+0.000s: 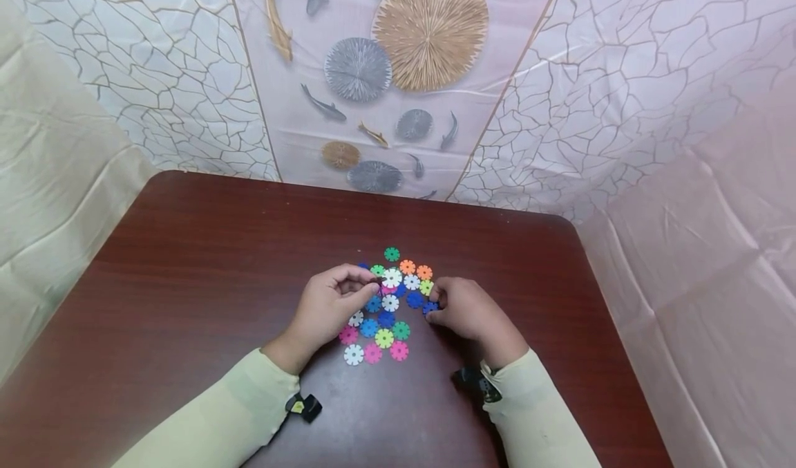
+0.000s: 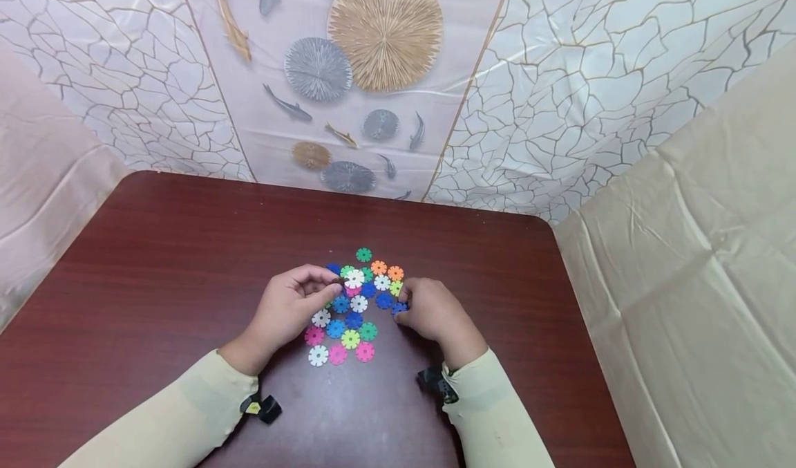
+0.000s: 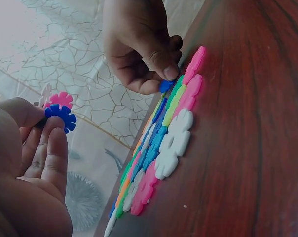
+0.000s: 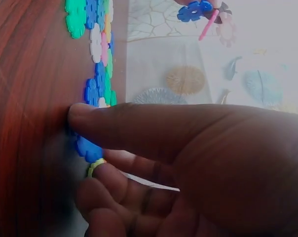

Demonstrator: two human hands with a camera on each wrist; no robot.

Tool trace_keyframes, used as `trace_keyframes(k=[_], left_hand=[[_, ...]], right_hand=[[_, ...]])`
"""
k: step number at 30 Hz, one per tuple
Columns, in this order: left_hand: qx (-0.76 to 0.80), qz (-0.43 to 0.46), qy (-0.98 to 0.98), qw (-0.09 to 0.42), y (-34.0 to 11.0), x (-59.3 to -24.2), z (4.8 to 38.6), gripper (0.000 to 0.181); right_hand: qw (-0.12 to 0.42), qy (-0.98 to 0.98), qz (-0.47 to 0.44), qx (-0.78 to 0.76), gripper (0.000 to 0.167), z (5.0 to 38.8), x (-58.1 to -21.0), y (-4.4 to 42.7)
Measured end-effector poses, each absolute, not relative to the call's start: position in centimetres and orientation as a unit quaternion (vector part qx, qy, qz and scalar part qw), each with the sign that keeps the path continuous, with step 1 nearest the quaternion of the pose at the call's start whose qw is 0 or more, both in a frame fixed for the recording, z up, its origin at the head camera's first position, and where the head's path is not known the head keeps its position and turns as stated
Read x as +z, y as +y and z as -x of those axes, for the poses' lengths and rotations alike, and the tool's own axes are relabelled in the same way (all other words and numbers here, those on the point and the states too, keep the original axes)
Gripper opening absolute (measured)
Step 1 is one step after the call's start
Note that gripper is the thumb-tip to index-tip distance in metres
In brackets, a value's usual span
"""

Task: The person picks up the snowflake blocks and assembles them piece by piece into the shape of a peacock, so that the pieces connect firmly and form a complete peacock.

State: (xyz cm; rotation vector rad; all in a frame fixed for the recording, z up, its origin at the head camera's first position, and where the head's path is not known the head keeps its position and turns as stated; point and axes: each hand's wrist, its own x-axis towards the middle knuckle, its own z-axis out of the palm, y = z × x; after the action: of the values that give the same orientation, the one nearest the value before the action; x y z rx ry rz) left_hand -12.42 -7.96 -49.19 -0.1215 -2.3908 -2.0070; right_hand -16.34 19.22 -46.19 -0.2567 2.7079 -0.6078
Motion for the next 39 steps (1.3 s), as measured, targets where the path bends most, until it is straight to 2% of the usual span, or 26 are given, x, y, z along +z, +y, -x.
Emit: trace_keyframes(k=[3, 7, 11, 15, 21, 29, 39], left_hand=[[-0.641, 0.038, -0.767, 0.006, -7.9, -49.3, 12.3, 0.013], [-0.638, 0.040, -0.769, 0.005, -7.8, -49.4, 12.3, 0.015], [-0.625, 0.052, -0.779, 0.011, -7.7, -49.4, 12.3, 0.016], [-0.595, 0.080, -0.799, 0.036, -7.6, -49.6, 12.2, 0.016], [-0.565, 0.119, -0.813, 0.074, -7.5, -49.8, 12.2, 0.016], [-0.552, 0.143, -0.816, 0.094, -7.5, -49.7, 12.2, 0.021], [-0.502, 0.172, -0.838, 0.125, -7.5, -49.9, 12.0, 0.019]], right_hand=[[0.169, 0.946, 0.099, -0.258, 0.019, 16.3, -46.1, 19.4], [0.130, 0.913, 0.097, -0.375, 0.011, 16.5, -45.7, 19.4], [0.096, 0.867, 0.081, -0.482, 0.018, 16.3, -45.0, 18.9], [0.100, 0.832, 0.087, -0.539, 0.020, 15.8, -44.6, 18.1], [0.120, 0.819, 0.104, -0.551, 0.022, 15.1, -44.8, 16.6], [0.112, 0.824, 0.097, -0.547, 0.020, 14.9, -45.1, 16.1], [0.115, 0.826, 0.121, -0.538, 0.017, 14.8, -45.7, 15.8]])
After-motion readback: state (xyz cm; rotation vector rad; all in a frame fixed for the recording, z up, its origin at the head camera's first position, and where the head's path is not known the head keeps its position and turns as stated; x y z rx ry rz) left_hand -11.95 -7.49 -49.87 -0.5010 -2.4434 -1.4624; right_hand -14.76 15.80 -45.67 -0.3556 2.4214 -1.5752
